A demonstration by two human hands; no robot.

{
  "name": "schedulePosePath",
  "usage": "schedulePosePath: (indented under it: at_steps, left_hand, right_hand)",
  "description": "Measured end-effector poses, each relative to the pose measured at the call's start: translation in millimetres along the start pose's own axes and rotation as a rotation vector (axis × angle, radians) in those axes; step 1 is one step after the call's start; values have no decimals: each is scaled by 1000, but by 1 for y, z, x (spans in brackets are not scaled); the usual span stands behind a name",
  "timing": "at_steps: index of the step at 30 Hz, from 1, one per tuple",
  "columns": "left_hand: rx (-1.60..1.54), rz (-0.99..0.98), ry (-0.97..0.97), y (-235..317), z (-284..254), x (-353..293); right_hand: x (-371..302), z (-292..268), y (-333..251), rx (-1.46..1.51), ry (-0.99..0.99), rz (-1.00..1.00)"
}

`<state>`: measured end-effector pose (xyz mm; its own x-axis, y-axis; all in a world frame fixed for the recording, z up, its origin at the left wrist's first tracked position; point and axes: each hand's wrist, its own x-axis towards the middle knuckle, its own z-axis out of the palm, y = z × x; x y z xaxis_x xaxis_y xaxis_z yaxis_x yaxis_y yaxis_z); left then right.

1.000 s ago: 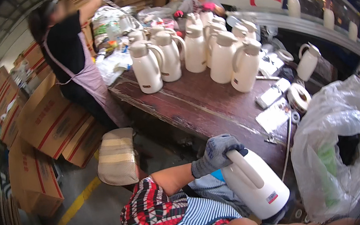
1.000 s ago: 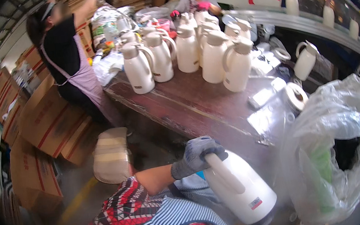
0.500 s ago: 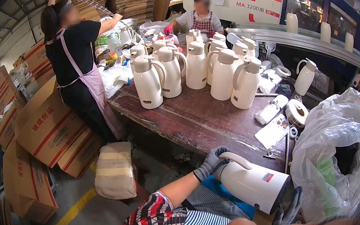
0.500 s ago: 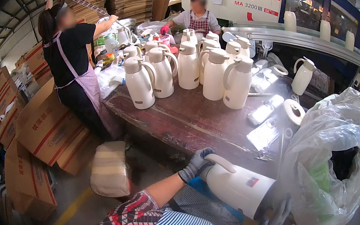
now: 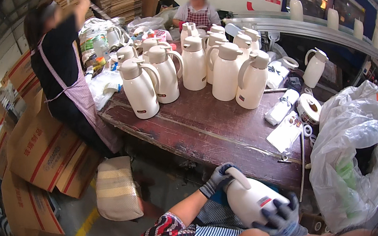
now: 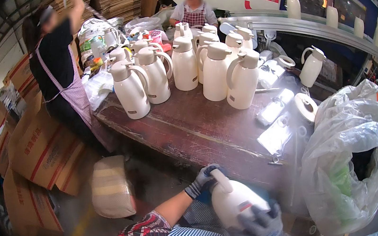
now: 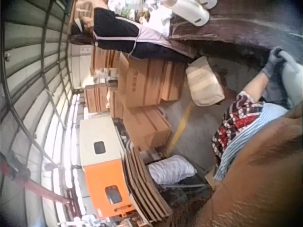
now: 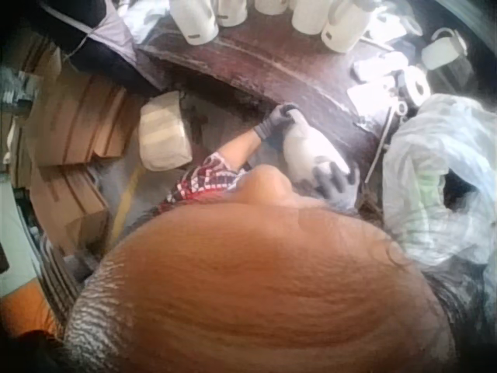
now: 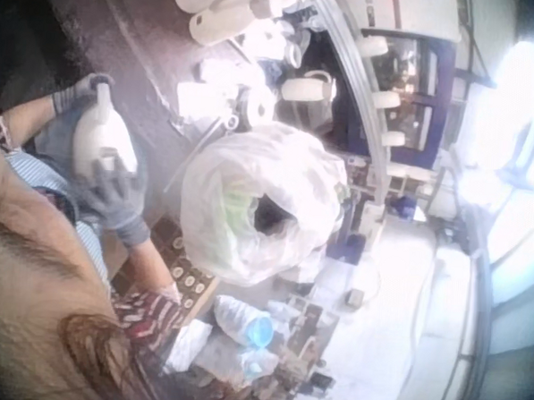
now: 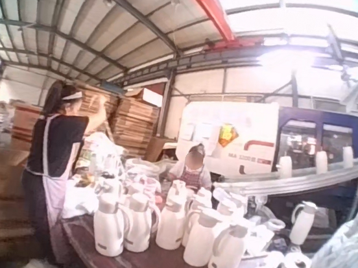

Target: The person assembles white thermos flasks by inserting stainless steel inner liners into the outer shells and securing black lids. The person handles each thermos one at a time, places the liner inside, and then screws on the lid before setting the completed unit aside.

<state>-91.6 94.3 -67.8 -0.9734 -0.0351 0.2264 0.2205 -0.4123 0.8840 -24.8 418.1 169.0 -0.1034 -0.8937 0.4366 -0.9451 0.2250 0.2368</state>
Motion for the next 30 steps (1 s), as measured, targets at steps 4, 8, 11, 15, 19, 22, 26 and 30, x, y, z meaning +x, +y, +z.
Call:
schedulePosePath:
  at_steps: [4,8,11,15,19,22,26,30]
  left_hand:
    - [150,148,193,-4,27,0]
    - [188,156,222,33,57,-6]
    - [333,142,237,47,76,-10]
    - [269,137,108,20,28,-15]
    - [15,38,43,20,22,-15]
    - [-48,52,20,11,12,-11]
    - [27,-283,-91,58,43,1]
    - [35,-140,15,53,34,-18]
  right_hand:
    - [6,1,-11,295,251,608]
    - [-42,39,-25,374,276,1140]
    - [-27,32,-11,835,535,1400]
    - [-16,13,-11,781,458,1271]
    - [-13,-2,-10,610,349,1008]
    - [-17,1,-7,386,246,699]
    - [-3,-33,-11,372,130,414]
    - [-19,-7,-31,277,122,206]
